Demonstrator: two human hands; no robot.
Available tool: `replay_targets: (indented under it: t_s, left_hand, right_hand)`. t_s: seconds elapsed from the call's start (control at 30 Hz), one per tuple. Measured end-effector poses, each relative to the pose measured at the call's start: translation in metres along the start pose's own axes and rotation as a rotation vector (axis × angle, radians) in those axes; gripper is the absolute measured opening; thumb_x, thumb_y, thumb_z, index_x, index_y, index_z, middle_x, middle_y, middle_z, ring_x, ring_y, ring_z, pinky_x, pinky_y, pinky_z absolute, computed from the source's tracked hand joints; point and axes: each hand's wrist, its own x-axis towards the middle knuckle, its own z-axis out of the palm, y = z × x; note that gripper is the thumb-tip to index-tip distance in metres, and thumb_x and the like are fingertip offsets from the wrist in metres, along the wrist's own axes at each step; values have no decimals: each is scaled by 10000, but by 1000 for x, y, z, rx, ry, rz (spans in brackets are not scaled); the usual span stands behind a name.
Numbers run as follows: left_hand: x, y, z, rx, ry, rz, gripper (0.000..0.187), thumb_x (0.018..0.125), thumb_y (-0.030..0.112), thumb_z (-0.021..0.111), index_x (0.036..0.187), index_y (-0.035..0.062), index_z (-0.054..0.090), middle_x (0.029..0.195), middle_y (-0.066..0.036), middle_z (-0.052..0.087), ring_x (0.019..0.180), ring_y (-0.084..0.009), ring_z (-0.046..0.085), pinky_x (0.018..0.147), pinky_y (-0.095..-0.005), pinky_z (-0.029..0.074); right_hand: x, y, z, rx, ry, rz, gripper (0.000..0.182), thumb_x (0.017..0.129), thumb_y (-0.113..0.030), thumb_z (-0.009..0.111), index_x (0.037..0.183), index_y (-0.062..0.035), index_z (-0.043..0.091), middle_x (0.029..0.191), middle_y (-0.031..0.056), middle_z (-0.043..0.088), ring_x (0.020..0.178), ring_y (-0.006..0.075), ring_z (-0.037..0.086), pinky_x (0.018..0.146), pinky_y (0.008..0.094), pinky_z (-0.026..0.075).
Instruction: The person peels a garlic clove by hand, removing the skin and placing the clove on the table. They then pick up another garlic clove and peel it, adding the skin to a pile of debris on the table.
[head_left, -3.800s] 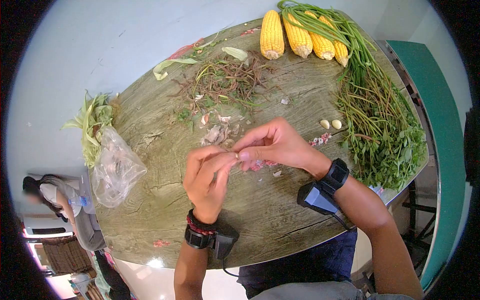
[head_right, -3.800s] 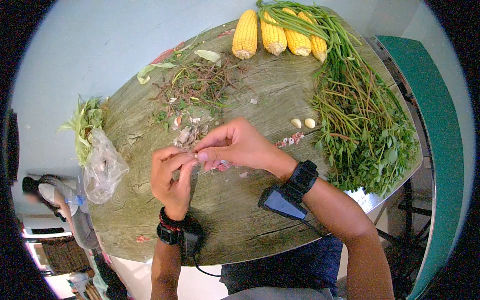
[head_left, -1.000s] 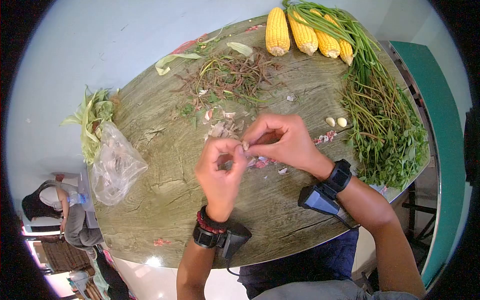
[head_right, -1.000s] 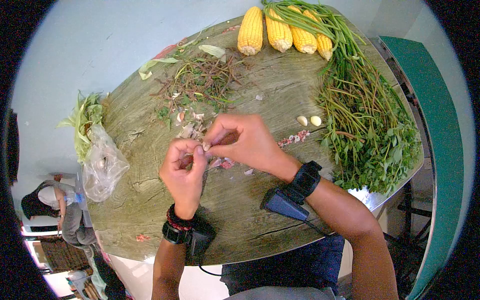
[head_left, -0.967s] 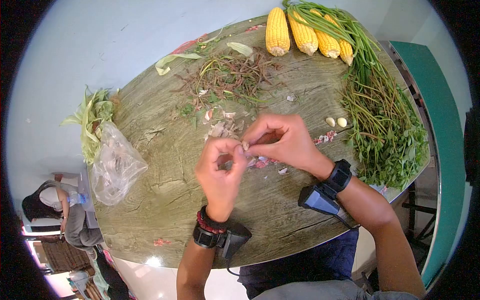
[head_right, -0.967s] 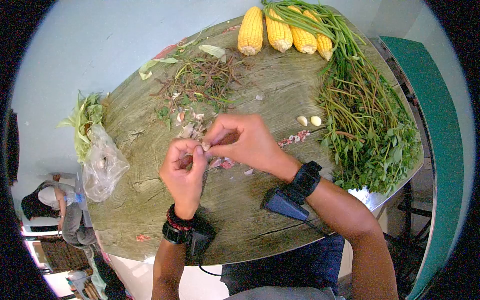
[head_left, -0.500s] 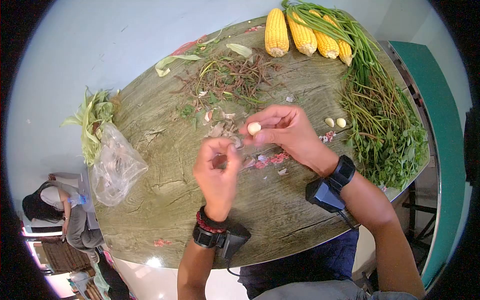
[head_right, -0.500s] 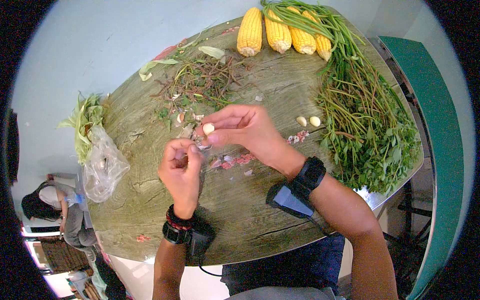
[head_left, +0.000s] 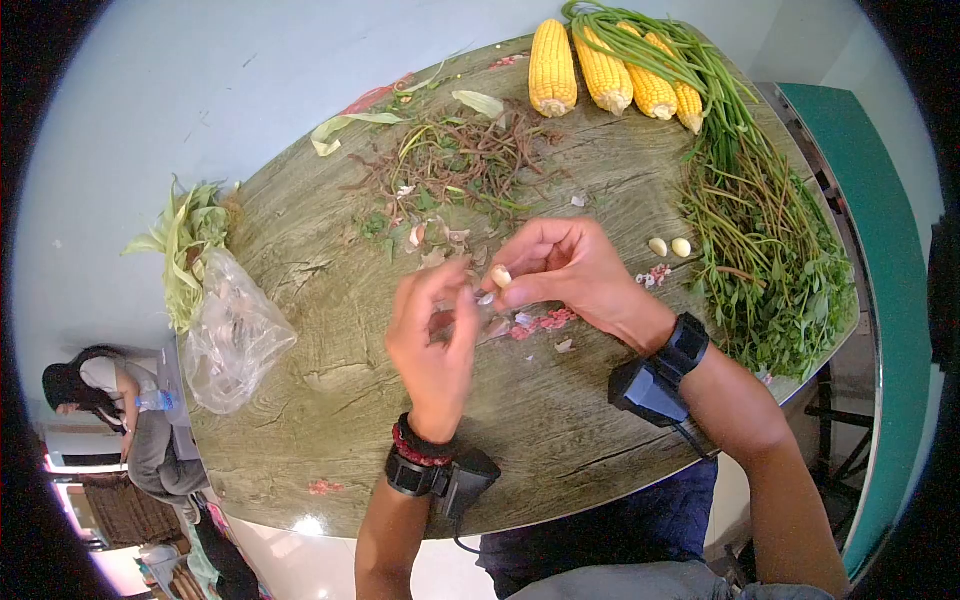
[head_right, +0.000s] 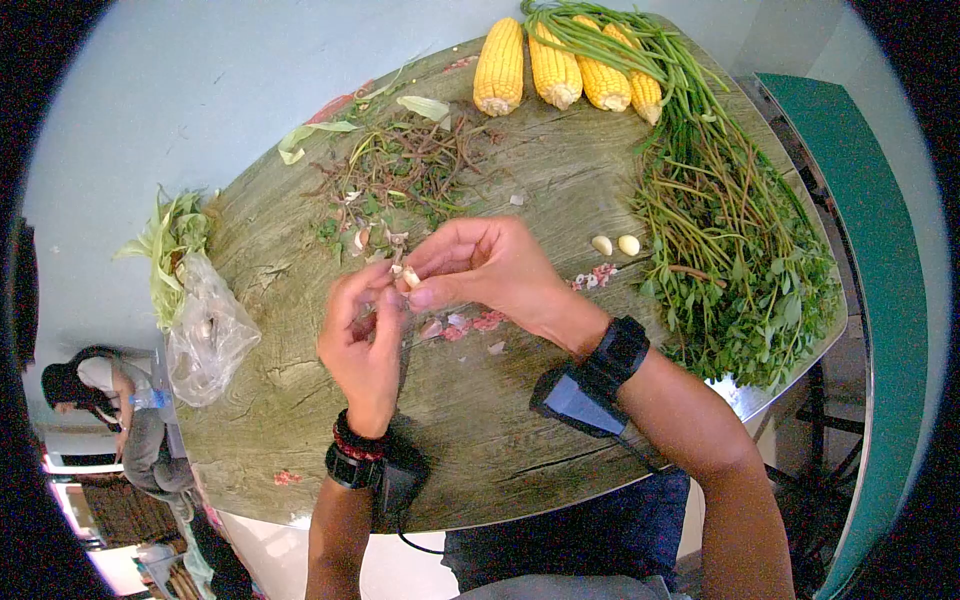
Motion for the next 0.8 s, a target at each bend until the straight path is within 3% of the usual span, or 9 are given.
replay_targets:
  t_s: [0.1,0.3,0.8]
  left_hand:
    - [-2,1,-3,1,4,112,215,808,-43,668,1002,49,676,906,-52,633,781,-116,605,605,-225,499]
    - [0,-5,-7,82,-53,216,179,801,-40,684,966,30,690,927,-89,672,785,-157,617,623,-248,489]
    - [2,-2,-9,109,-63,243,164,801,-37,697,955,19,699,884,-93,667,751,-153,619,615,-249,493]
  right_hand:
    - [1,6,0,-215,37,-90,218,785,1,743,987,10,664,945,78,701,829,116,664,713,264,570]
    - [3,14,-1,-310,19,-148,188,789,-19,746,963,-22,676,901,56,698,734,82,648,491,212,535]
    - [3,14,-2,-383,73,-208,166,771,9,745,933,-7,712,907,61,701,781,93,649,640,231,544]
